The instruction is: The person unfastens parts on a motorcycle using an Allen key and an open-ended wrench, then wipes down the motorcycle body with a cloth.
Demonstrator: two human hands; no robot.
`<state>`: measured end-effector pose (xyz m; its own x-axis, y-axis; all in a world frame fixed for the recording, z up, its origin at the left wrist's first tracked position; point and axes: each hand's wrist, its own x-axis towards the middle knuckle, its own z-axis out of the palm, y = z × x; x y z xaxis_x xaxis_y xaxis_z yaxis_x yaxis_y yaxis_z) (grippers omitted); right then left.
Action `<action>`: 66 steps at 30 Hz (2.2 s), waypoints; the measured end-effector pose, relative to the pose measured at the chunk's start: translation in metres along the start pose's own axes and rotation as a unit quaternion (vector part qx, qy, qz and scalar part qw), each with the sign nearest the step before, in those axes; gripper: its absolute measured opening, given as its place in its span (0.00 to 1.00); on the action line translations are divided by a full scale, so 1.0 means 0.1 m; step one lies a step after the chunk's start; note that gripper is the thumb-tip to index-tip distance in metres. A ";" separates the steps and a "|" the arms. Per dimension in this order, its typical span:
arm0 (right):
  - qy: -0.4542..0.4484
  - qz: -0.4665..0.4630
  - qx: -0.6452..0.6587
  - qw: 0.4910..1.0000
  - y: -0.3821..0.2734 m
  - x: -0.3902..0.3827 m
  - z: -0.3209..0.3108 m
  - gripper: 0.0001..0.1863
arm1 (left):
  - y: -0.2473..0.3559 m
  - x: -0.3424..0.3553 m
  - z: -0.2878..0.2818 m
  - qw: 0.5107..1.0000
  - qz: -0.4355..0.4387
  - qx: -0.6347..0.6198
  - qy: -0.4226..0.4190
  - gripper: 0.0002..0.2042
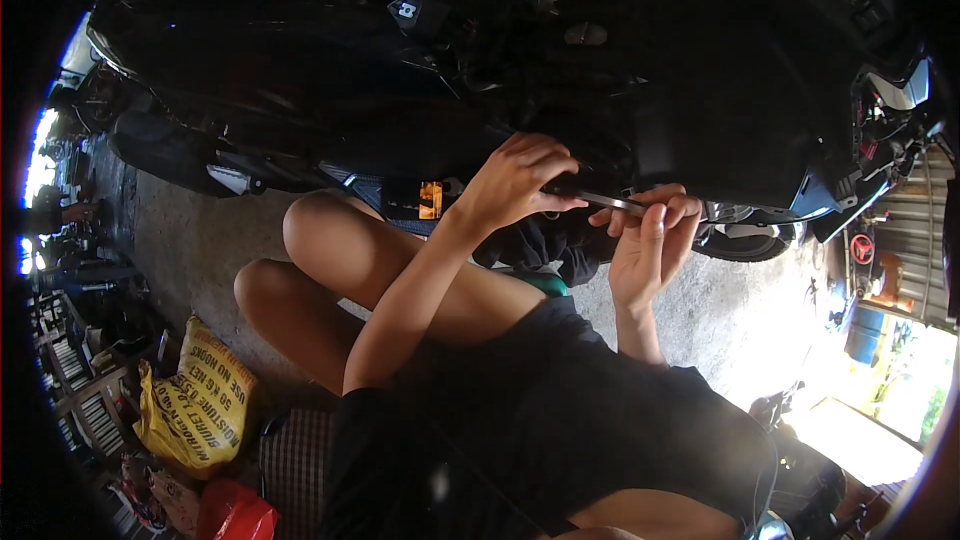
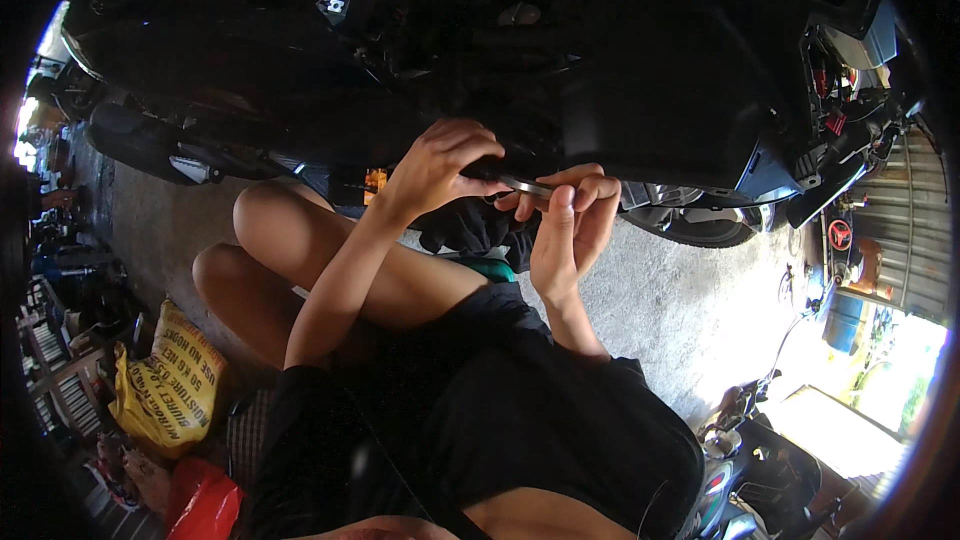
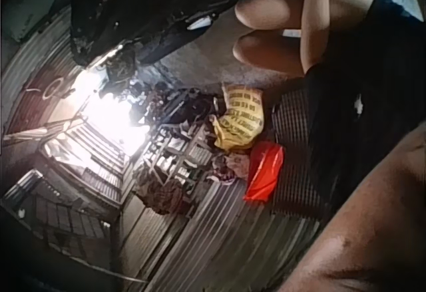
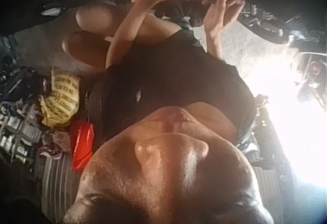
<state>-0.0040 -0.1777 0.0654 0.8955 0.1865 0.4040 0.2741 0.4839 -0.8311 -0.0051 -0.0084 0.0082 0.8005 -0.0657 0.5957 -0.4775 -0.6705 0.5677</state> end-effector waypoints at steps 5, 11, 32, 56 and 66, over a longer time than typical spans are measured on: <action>-0.003 0.003 0.015 1.000 0.00 -0.06 -0.01 0.06 | -0.04 -0.04 -0.02 0.999 0.005 0.007 -0.035 0.13; -0.019 -0.043 0.015 0.999 -0.05 -0.06 0.02 0.06 | -0.07 -0.03 -0.08 0.998 -0.023 0.045 -0.021 0.13; -0.047 -0.023 0.022 0.998 0.00 -0.13 0.02 0.08 | -0.13 -0.01 -0.12 0.988 -0.064 0.109 0.091 0.20; -0.047 0.079 -0.046 0.995 0.36 -0.17 -0.02 0.06 | -0.29 -0.03 0.00 0.978 -0.055 0.187 0.070 0.12; -0.146 -0.040 -0.354 0.923 0.28 -0.11 -0.03 0.14 | -0.25 -0.03 -0.03 0.982 -0.057 0.176 0.049 0.05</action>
<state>-0.0055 -0.1684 0.0363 0.7584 0.4463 0.4750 0.5879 -0.1538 -0.7942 0.0037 0.0106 -0.0064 0.7944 0.0852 0.6014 -0.2181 -0.8841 0.4133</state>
